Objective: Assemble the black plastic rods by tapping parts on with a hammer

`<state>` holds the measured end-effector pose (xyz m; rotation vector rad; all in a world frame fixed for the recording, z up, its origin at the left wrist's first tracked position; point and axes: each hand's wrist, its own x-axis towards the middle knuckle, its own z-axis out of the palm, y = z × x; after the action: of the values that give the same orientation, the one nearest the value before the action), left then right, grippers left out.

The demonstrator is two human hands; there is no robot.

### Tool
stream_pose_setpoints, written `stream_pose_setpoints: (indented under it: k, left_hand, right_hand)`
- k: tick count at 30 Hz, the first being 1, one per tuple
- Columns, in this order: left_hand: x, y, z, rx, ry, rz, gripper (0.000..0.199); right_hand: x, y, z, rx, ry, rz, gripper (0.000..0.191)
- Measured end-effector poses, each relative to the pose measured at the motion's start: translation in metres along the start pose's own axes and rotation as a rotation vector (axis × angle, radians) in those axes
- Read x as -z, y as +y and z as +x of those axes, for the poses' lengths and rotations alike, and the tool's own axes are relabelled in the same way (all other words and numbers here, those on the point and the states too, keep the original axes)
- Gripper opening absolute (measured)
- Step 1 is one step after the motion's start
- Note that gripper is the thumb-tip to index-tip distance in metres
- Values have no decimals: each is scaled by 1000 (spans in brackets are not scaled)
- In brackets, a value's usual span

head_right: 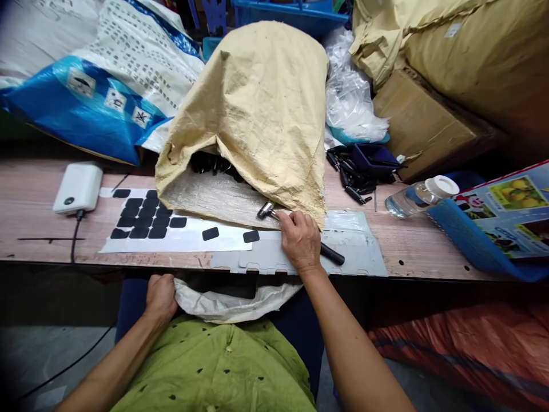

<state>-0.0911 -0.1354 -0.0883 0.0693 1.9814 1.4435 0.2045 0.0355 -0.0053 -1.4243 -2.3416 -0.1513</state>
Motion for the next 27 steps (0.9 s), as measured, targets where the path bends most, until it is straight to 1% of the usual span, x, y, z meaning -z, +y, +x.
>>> stream_pose_setpoints:
  k: [2, 3, 5, 7, 11, 13, 16, 18, 20, 22, 24, 25, 27]
  left_hand:
    - [3, 4, -3, 50, 45, -19, 20]
    - [5, 7, -7, 58, 44, -35, 21]
    - [10, 16, -14, 40, -6, -54, 23]
    - [15, 26, -22, 21, -58, -69, 29]
    - [24, 36, -29, 19, -45, -77, 38]
    - [28, 36, -27, -22, -57, -60, 40]
    - [34, 34, -19, -93, -133, -7, 43]
    - [40, 33, -13, -110, -231, 28, 47]
    - [48, 35, -10, -103, -328, 68, 56]
    - [58, 39, -13, -86, -396, 130, 68]
    - [75, 43, -21, -94, -420, 193, 77]
    - [87, 43, -27, -118, -411, 222, 78]
    - [119, 37, -43, -194, -364, 286, 69]
  right_hand:
    - [0, 1, -1, 2, -5, 0, 35]
    - [0, 1, -1, 3, -5, 0, 35]
    - [0, 2, -2, 7, -7, -1, 36]
    - [1, 2, -2, 16, -8, -2, 36]
    - [0, 2, -2, 32, 7, -13, 36]
    - [-1, 1, -2, 29, 15, -11, 37]
    - [-2, 1, -2, 19, 12, 5, 37]
    - [-2, 0, -2, 11, 11, 5, 37]
    - [-1, -1, -1, 9, 12, -12, 38]
    - [1, -4, 0, 17, 6, -41, 38]
    - [4, -8, -1, 18, 0, -80, 38]
    - [5, -10, -1, 17, -3, -99, 39]
    - [8, -15, -4, 12, -5, -129, 42]
